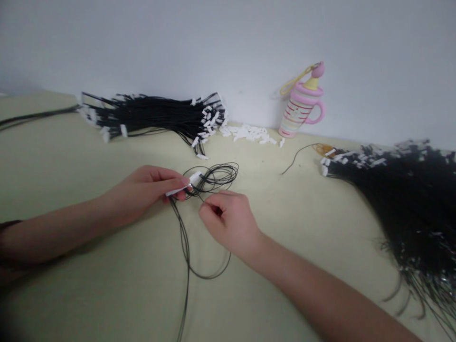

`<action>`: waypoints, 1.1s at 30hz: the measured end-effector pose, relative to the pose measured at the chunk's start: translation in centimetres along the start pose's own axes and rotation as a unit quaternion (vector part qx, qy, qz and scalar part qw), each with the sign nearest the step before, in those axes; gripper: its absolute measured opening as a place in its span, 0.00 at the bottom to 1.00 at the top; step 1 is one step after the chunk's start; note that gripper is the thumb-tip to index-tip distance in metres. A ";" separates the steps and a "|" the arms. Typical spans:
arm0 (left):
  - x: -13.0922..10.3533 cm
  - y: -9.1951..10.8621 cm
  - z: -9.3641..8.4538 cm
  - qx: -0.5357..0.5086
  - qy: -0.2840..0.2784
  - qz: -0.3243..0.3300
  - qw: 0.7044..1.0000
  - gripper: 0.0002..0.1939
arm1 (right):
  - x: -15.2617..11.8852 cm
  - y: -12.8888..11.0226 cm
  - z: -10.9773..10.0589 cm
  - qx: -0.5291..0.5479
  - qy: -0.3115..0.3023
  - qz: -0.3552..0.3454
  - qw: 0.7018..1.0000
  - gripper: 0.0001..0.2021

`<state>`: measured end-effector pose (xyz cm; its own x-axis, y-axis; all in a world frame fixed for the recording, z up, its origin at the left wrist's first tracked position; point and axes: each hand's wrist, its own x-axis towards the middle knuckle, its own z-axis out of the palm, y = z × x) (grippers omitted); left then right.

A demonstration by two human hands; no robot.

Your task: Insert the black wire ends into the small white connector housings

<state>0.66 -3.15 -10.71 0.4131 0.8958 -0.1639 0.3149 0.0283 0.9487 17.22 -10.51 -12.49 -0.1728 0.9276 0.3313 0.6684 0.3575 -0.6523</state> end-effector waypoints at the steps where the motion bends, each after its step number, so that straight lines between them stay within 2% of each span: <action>1: 0.0 0.0 0.0 0.001 -0.001 0.003 1.000 0.10 | 0.0 0.0 0.0 -0.002 0.000 -0.001 1.000 0.10; 12: -0.2 -0.7 0.0 0.055 -0.004 0.034 0.998 0.14 | -0.2 0.1 0.2 -0.021 0.019 -0.012 1.000 0.09; 18: -0.8 -0.6 0.7 0.132 -0.008 0.099 0.986 0.14 | -0.2 0.1 0.3 -0.029 0.023 -0.043 0.998 0.10; 24: -1.9 -0.6 1.4 0.140 -0.035 0.117 0.983 0.14 | -0.5 -0.1 0.3 -0.054 -0.011 -0.071 0.996 0.09; 33: -1.7 -0.8 1.3 0.132 -0.036 0.125 0.983 0.13 | -0.5 -0.1 0.4 -0.037 -0.012 -0.082 0.996 0.09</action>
<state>0.76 -5.30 -11.58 0.5628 0.8257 0.0382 0.4017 -0.3136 0.8604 16.99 -10.93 -12.84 -0.3017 0.8598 0.4120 0.6804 0.4968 -0.5388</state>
